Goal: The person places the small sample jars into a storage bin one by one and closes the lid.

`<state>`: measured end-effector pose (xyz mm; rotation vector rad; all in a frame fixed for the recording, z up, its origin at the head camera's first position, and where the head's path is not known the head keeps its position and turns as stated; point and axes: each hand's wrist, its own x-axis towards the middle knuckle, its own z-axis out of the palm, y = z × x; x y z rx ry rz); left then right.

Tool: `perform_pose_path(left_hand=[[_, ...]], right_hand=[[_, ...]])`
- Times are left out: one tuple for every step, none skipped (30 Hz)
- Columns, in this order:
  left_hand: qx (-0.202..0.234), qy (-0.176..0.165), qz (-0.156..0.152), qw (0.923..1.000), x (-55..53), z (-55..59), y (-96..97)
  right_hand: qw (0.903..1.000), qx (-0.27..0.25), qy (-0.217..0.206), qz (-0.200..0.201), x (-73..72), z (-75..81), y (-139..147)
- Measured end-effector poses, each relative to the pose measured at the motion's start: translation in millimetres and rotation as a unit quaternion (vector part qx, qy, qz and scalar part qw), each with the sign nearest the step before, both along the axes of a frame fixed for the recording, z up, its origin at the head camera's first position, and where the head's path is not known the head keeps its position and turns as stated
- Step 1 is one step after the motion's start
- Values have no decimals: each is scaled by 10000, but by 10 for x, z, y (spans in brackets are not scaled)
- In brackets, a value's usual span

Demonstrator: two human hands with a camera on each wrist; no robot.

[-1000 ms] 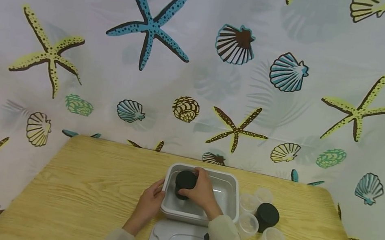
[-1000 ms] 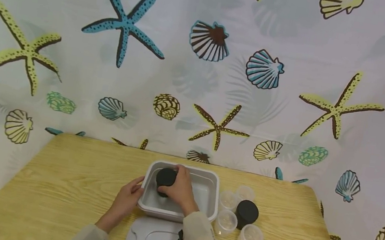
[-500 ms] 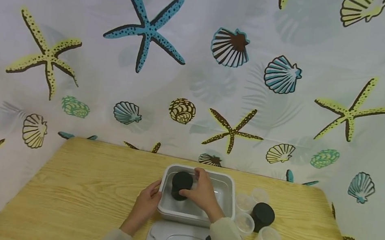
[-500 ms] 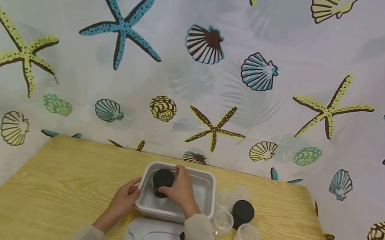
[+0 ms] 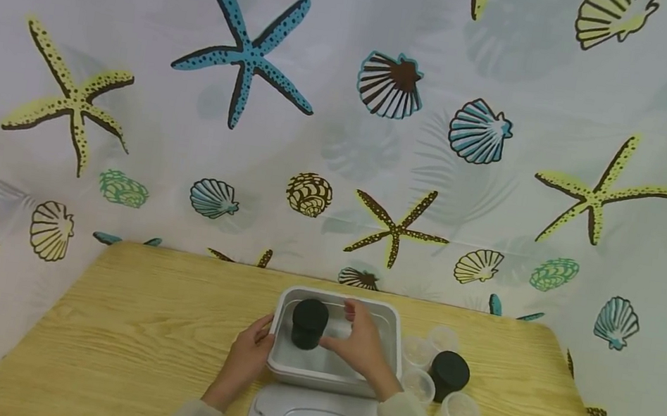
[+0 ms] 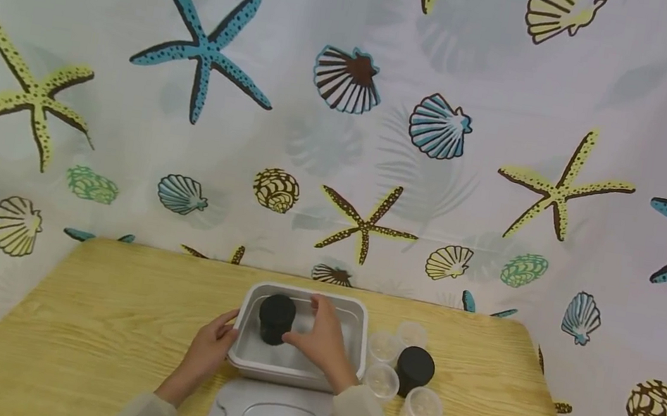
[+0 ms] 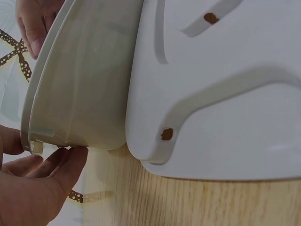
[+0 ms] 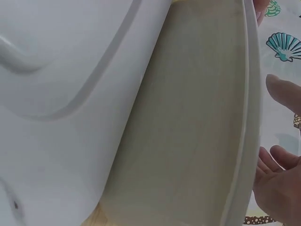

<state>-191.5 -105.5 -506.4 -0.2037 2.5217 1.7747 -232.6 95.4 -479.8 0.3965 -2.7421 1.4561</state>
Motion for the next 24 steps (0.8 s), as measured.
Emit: perform_pose_path(left_hand=[[-8, -1, -9, 10000, 1, 2, 3], [-22, 0, -11, 10000, 2, 6, 4], [-49, 9, -15, 10000, 3, 8, 5], [-68, 8, -13, 10000, 3, 10, 6], [-98, 16, -5, 10000, 2, 10, 6], [-119, 15, -9, 9999, 1, 12, 6], [-136, 9, -11, 9999, -1, 10, 5], [-144, 5, -10, 9999, -3, 10, 5], [-153, 0, -13, 9999, -7, 7, 5], [-147, -10, -17, 9999, -10, 6, 6], [-152, -13, -21, 9999, -13, 2, 6], [-140, -19, -35, 9999, -16, 0, 7], [-133, -21, -33, 9999, -17, -6, 4], [-135, -22, -29, 9999, -18, -13, 2], [-133, -25, -30, 9999, -19, -20, 0], [-121, -31, -34, 9999, -20, -26, -2], [-119, -33, -36, 9999, -22, -33, -3], [-109, -32, -41, 9999, -23, -35, -3], [-106, -38, -44, 9999, -25, -38, -3], [-90, -49, -41, 9999, -27, -39, -1], [-75, -44, -38, 10000, -29, -40, 1], [-65, -32, -26, 10000, -32, -40, 4], [-61, -21, -24, 10000, -34, -39, 7], [-57, -16, -24, 10000, -36, -36, 11]], right_hand=[[10000, 19, -7, -7, 7, -1, 17], [10000, 34, -6, -18, 15, -1, 33], [10000, 57, 13, -30, 20, -2, 47], [10000, 70, 42, -38, 27, -1, 61], [9999, 58, 81, -38, 34, 3, 74], [9999, 41, 125, -38, 42, 8, 88], [9999, 22, 165, -42, 52, 15, 102], [9998, -16, 189, -41, 61, 20, 116], [9998, -36, 203, -42, 71, 24, 130], [9997, -65, 217, -38, 83, 31, 144], [9997, -83, 219, -33, 94, 38, 159], [9997, -111, 209, -33, 106, 44, 173], [9998, -121, 183, -31, 119, 50, 182], [9998, -141, 143, -27, 131, 57, 191], [9998, -144, 146, -23, 143, 59, 200], [9998, -170, 134, -23, 154, 65, 209], [9998, -185, 102, -36, 165, 70, 218], [9997, -210, 85, -51, 172, 73, 228], [9997, -208, 82, -65, 177, 74, 238], [9997, -209, 82, -87, 182, 77, 249], [9997, -197, 95, -109, 188, 80, 262], [9997, -202, 78, -134, 195, 86, 277], [9996, -209, 73, -162, 202, 89, 292], [9995, -228, 81, -179, 210, 92, 308]])
